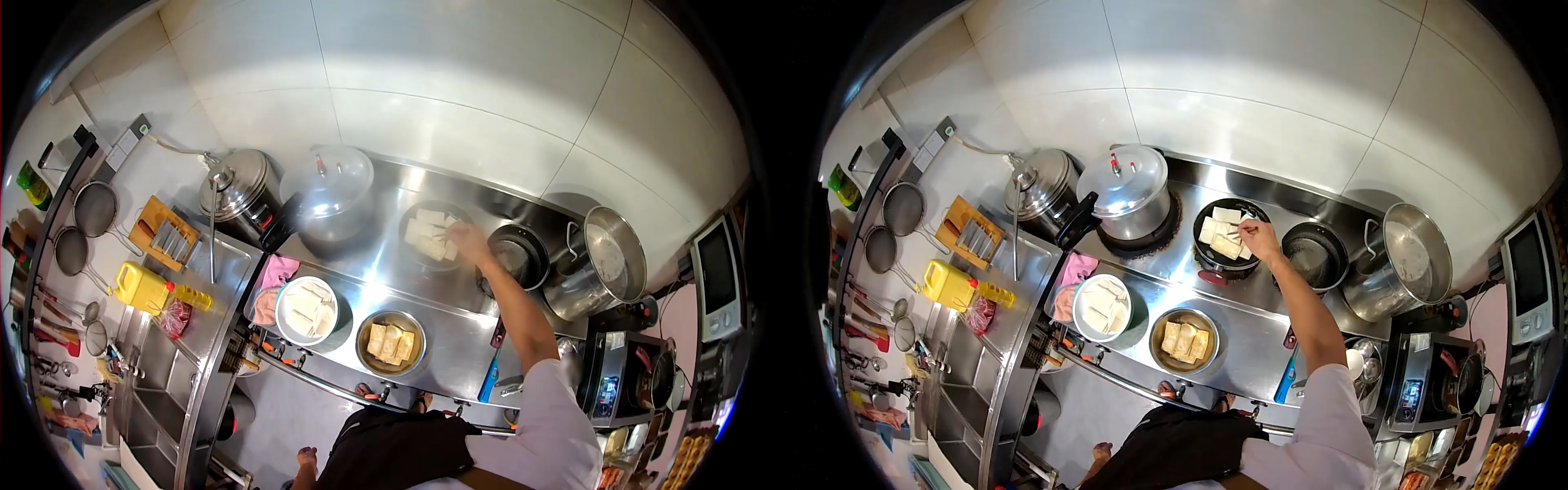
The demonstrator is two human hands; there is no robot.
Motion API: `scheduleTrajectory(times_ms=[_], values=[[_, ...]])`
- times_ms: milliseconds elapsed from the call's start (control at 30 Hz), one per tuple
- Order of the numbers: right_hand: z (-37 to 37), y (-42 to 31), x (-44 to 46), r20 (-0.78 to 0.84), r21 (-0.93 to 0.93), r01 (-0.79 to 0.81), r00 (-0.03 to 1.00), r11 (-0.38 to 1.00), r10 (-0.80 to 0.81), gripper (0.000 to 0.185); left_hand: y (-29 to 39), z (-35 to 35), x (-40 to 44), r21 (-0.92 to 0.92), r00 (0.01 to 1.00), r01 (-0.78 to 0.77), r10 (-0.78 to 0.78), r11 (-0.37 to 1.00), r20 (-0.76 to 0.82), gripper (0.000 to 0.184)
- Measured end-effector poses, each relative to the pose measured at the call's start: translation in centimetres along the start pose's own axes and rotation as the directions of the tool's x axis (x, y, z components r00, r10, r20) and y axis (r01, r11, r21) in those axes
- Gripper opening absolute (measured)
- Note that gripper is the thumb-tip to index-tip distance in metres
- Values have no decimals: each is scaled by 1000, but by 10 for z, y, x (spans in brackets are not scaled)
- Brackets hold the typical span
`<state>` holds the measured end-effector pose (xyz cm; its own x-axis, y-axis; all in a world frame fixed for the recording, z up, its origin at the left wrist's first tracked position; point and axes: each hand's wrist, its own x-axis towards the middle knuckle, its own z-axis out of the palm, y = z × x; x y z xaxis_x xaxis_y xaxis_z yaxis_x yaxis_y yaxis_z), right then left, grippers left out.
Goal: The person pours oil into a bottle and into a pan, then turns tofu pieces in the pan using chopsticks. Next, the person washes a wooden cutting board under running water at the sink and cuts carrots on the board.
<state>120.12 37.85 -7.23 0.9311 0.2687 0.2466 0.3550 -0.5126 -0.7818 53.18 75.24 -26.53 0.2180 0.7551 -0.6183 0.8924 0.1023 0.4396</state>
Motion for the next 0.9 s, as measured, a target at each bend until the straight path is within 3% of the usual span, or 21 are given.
scheduleTrajectory(times_ms=[167,200,300,333,433,500,567,667,700,767,900], values=[[11,22,11,8,5,-79,997,997,79,16,4,6,0,-144,999,-38,43,989,28,40],[12,20,11,60,54,-160,986,986,157,19,6,9,6,-206,998,-18,28,978,49,42],[10,7,10,140,26,-163,977,986,158,22,12,14,11,-328,995,32,1,944,100,45],[8,5,9,166,38,-128,979,991,120,24,12,16,12,-326,994,37,-3,944,106,43],[15,56,21,6,-208,53,999,977,-53,26,17,19,14,-313,993,28,9,950,116,42],[1,53,20,-202,-241,-185,970,953,138,27,16,19,17,-333,994,17,19,943,107,42],[-14,53,15,-412,-177,-402,860,898,303,28,14,17,17,-283,993,31,3,959,117,42],[-26,68,0,-384,-327,-521,835,788,393,24,11,14,12,-292,992,56,-21,955,121,42],[-23,78,-4,-368,-66,-559,784,826,501,24,10,14,10,-311,992,64,-28,948,120,42],[-12,95,-10,-242,447,-545,690,709,683,24,10,13,7,-266,992,70,-39,961,121,42],[-9,95,-15,-219,592,-455,703,665,676,22,9,13,12,-246,992,-83,103,966,67,39]])
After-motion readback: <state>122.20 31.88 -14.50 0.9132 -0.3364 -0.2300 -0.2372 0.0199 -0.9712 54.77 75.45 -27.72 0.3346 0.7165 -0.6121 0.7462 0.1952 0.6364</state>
